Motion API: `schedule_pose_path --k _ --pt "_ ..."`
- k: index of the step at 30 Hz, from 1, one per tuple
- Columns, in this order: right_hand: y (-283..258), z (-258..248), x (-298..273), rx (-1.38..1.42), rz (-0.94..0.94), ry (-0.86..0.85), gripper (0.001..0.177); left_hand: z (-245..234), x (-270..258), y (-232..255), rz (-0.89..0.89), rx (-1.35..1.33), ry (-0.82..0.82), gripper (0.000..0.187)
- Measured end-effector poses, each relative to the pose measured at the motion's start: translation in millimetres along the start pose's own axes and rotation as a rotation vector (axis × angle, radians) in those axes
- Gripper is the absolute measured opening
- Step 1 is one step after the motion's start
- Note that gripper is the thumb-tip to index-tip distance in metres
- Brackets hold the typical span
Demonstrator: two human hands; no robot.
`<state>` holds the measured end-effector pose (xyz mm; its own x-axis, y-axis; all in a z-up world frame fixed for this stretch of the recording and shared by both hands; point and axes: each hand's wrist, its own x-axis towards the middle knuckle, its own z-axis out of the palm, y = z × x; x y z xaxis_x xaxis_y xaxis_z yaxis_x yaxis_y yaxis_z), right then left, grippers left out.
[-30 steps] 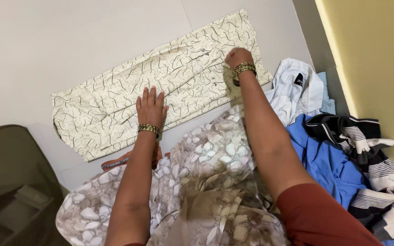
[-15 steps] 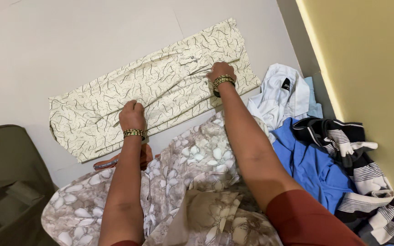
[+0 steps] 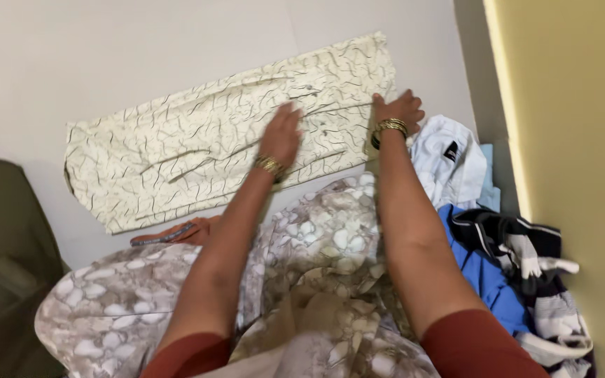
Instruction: The person folds a patterned shirt by smoothing it, bringing the sleeves in, and folding it into a square before placing it into a bag, then buttons up a blue shirt.
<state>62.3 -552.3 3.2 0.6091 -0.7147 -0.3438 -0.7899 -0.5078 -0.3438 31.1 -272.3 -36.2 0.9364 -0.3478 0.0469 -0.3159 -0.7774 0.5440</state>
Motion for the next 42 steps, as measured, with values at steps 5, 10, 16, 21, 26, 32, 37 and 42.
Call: schedule_pose_path --k 5,10,16,21,26,32,37,42 --pt "17 40 23 0.125 -0.142 -0.118 0.095 62 52 25 -0.242 -0.176 -0.058 0.070" --pt "13 66 27 0.431 -0.471 -0.260 0.067 89 58 29 -0.307 -0.223 -0.015 0.078" --pt "-38 74 -38 0.454 -0.485 -0.485 0.051 76 64 23 -0.366 -0.879 0.091 0.090" --pt "-88 65 -126 0.054 -1.035 -0.196 0.048 55 39 -25 -0.643 -1.823 0.216 0.083" --pt "-161 93 -258 -0.339 -0.859 -0.259 0.051 13 -8 -121 -0.836 -1.950 0.476 0.083" --pt "-168 127 -326 -0.262 -1.041 -0.701 0.036 -66 -87 -197 -0.870 -1.688 0.420 0.083" --pt "-101 130 -250 0.174 -1.108 -0.650 0.046 -76 -92 -191 -1.061 -1.106 0.480 0.069" --pt "-8 113 -149 0.053 -0.741 -0.420 0.048 -83 -113 -135 -0.996 -0.553 0.387 0.088"
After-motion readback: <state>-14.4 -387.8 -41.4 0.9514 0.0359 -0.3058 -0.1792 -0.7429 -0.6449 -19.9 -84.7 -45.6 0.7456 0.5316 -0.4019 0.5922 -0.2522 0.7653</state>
